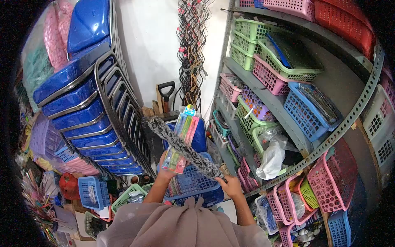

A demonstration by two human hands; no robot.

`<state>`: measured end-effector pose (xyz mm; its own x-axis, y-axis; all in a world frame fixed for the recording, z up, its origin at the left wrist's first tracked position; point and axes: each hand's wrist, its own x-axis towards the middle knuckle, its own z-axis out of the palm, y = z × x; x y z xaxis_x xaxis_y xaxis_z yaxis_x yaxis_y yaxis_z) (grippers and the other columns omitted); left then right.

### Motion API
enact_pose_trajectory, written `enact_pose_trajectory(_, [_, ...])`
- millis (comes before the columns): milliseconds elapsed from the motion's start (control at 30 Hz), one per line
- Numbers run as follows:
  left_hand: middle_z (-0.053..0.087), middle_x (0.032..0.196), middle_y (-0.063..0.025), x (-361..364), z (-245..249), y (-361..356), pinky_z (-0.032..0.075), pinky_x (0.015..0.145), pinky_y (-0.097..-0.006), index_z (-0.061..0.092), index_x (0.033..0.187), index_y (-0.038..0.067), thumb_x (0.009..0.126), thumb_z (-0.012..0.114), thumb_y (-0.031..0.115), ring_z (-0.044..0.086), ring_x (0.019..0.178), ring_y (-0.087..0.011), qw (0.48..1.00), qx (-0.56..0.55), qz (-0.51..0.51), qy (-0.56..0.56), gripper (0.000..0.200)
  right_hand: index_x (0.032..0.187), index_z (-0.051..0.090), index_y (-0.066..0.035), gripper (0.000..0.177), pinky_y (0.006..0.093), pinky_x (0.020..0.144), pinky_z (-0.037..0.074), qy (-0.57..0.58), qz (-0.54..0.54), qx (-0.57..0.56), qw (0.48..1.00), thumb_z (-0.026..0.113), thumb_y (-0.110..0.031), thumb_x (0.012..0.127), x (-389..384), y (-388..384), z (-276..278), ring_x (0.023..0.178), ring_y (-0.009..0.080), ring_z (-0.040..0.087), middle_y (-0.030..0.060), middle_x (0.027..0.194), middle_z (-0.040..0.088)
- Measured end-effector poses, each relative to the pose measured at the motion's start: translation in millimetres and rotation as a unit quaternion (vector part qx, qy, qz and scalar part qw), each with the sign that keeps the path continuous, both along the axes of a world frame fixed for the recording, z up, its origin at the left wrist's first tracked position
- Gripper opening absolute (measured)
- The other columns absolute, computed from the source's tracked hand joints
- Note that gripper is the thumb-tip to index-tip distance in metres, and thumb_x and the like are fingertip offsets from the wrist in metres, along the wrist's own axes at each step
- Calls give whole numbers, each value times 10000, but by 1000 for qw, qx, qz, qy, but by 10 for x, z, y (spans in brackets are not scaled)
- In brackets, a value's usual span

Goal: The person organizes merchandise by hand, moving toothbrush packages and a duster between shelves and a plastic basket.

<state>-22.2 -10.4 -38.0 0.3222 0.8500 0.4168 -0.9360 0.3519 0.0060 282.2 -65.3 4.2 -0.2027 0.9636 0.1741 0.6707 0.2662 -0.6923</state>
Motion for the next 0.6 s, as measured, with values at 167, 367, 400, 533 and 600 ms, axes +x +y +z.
enact_pose_trajectory(167, [499,1316,-232,110,519,-146,343,1049,-553,415,1367,1,938,432,398,502,1173,-415,975,-162,58,143,585,826,652,24,349,375,537,435,-50,46,101,993,732,-314,796,30,-25,265,553,320,575,188,664,606])
enact_pose_trajectory(367, [466,1343,-246,96,529,-173,393,995,-572,368,1405,29,941,429,427,560,1098,-406,974,-182,-13,136,614,724,593,44,426,389,517,409,-1,-46,81,996,744,-350,782,41,-27,288,526,337,530,214,642,560])
enact_pose_trajectory(400, [487,1324,-229,66,434,-129,456,910,-547,365,1406,28,951,425,418,598,993,-385,963,-172,19,206,602,715,582,46,430,387,514,402,-19,-21,88,996,739,-348,790,48,-42,293,513,333,506,222,641,551])
enact_pose_trajectory(533, [507,1289,-224,106,464,-96,490,810,-505,369,1400,24,960,443,381,605,884,-364,990,-80,-10,113,571,700,565,51,430,382,503,385,-16,13,123,992,728,-333,808,96,-56,238,491,309,431,231,613,521])
enact_pose_trajectory(600, [577,1097,-179,99,417,-81,525,738,-421,388,1360,-16,971,463,322,624,835,-294,979,-154,-22,131,521,683,544,47,417,364,486,366,-25,-80,91,992,698,-306,843,152,-22,152,464,238,397,179,541,479])
